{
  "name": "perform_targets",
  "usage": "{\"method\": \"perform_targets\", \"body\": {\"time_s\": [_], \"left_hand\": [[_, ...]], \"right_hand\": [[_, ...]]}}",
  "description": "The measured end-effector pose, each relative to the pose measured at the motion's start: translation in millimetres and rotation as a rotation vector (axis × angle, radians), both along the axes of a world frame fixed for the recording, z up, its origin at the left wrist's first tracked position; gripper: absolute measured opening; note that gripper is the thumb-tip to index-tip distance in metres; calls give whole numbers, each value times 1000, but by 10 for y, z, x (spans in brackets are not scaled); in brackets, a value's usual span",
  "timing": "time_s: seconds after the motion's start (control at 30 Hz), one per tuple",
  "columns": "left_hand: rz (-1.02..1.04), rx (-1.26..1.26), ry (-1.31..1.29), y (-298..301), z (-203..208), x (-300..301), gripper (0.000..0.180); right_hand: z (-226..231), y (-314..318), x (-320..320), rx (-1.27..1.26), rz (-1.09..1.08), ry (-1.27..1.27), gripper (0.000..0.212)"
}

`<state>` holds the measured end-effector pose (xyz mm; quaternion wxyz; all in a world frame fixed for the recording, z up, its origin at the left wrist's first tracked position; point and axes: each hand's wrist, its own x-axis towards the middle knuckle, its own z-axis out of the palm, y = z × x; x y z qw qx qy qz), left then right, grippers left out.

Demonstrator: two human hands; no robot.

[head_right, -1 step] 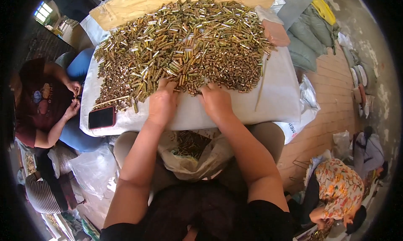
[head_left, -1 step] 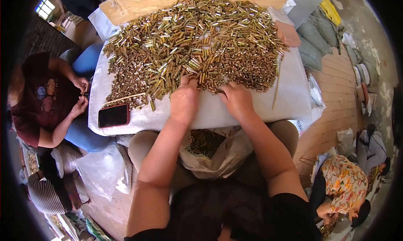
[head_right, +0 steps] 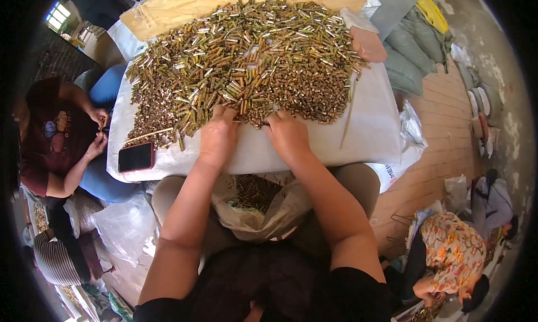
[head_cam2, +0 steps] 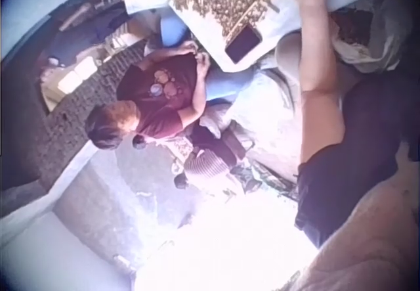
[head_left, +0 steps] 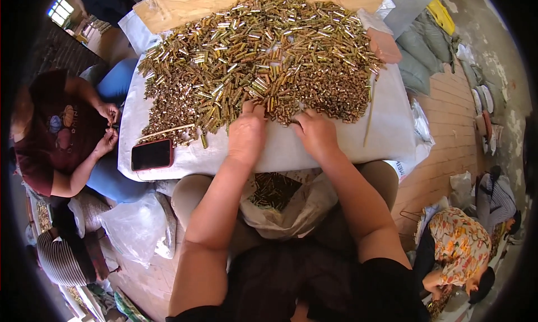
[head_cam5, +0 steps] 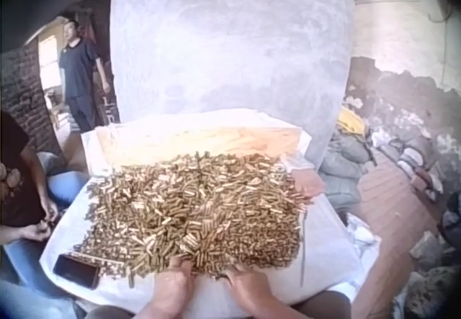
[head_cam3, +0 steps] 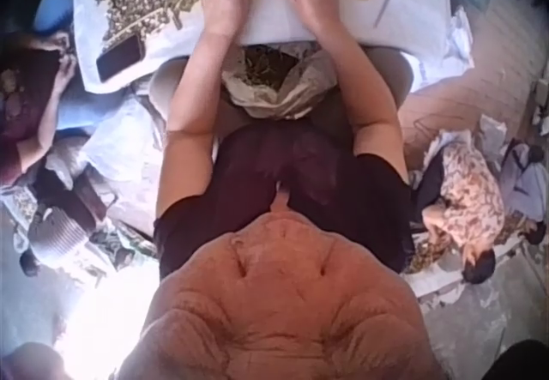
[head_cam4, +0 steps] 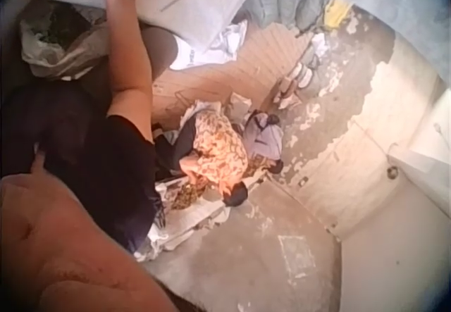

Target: The person connects small cylindrical components by hand and slides a component onto a wooden stick.

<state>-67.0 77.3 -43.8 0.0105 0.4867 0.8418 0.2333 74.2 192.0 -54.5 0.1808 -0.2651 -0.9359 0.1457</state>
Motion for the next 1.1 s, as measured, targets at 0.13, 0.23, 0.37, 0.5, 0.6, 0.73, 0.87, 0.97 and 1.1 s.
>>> {"method": "perform_targets", "body": {"time_s": [0.13, 0.23, 0.37, 0.5, 0.6, 0.73, 0.87, 0.97, 1.1], "left_hand": [[46, -42, 13, 43, -126, 22, 12], [34, -73, -7, 15, -81, 18, 13], [-48, 183, -211, -5, 23, 95, 13], [-135, 266, -892, -15, 166, 290, 7], [-166, 314, -1026, -14, 179, 359, 6], [-103, 383, -1247, 0, 153, 346, 9], [-131, 441, -1229, 10, 114, 403, 10], [-107, 495, -1252, 19, 189, 410, 9], [-33, 543, -1538, -9, 245, 368, 4]], "right_hand": [[-35, 28, -18, -71, -38, 20, 18], [0, 65, 33, -187, -69, 64, 16], [92, 98, 83, -934, -101, 336, 16], [228, 63, 139, -1242, -40, 470, 18], [290, 31, 164, -1239, 20, 537, 17], [356, 47, 166, -1212, 42, 474, 14], [356, -14, 136, -1254, 21, 460, 11], [283, -15, 134, -1220, 27, 452, 12], [280, -17, 133, -1321, 111, 463, 13]]}}
